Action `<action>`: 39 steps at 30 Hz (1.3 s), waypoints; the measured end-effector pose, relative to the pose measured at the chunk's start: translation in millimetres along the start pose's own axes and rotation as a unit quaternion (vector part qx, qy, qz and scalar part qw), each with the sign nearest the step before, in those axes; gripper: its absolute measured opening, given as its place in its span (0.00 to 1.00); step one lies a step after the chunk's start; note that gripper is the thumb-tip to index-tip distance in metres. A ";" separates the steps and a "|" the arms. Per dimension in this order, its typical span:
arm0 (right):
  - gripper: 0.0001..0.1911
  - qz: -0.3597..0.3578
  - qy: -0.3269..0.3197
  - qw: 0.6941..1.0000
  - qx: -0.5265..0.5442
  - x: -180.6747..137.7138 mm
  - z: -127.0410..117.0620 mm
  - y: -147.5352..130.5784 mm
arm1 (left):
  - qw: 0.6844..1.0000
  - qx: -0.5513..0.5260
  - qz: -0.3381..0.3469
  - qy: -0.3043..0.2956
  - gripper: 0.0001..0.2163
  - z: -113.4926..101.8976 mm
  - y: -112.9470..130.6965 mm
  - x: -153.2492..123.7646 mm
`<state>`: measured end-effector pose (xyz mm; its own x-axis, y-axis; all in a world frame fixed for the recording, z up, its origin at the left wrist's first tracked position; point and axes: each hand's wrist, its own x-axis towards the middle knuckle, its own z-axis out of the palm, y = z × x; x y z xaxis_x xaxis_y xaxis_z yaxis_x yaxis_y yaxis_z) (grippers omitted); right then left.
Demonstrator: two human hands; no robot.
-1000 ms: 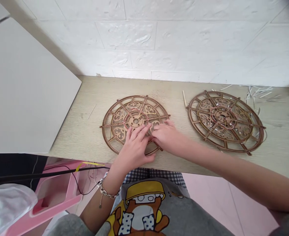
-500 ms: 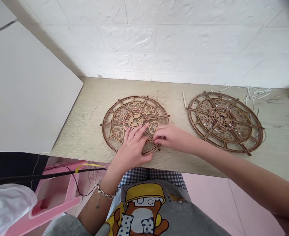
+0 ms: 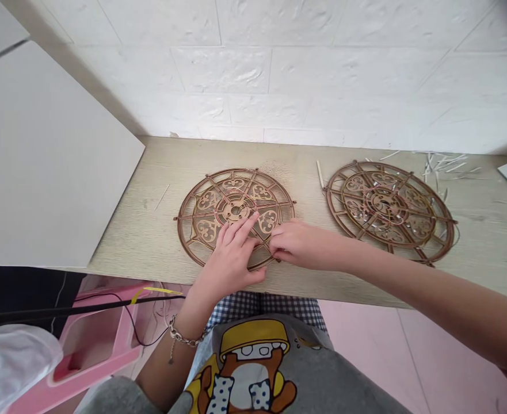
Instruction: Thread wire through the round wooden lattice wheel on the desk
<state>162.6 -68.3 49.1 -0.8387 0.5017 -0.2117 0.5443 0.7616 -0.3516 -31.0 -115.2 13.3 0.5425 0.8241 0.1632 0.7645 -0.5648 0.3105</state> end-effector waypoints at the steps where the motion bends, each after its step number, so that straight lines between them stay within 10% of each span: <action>1: 0.09 -0.004 -0.004 1.000 -0.011 0.3 -0.7 -0.5 | 1.000 0.000 0.002 0.003 0.12 0.2 -0.1 0.0; 9: 0.08 -0.105 0.057 0.985 -0.122 -3.5 10.4 3.3 | 1.000 -0.001 0.008 0.003 0.13 0.7 0.0 -2.0; 16: 0.07 0.081 0.114 0.983 -0.118 -10.3 33.1 -23.6 | 1.000 -0.003 0.007 0.012 0.11 7.2 0.7 -5.3; 24: 0.06 0.029 0.054 0.996 -0.067 -8.9 16.7 -21.1 | 1.000 -0.009 0.012 0.010 0.11 1.8 0.7 -5.9; 33: 0.06 0.144 0.282 0.921 0.226 -24.5 61.6 -25.3 | 1.000 -0.019 0.018 -0.014 0.15 3.1 -16.9 -9.9; 39: 0.07 0.177 0.361 0.888 0.226 -43.5 72.3 -15.7 | 0.999 -0.013 -0.012 -0.031 0.14 -12.2 -32.8 -13.8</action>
<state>189.5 -131.7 -2.1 -0.3005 0.9325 0.2004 0.5731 0.3444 -0.7436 -67.8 -107.5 12.3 0.5452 0.8327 0.0965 0.7692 -0.5427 0.3374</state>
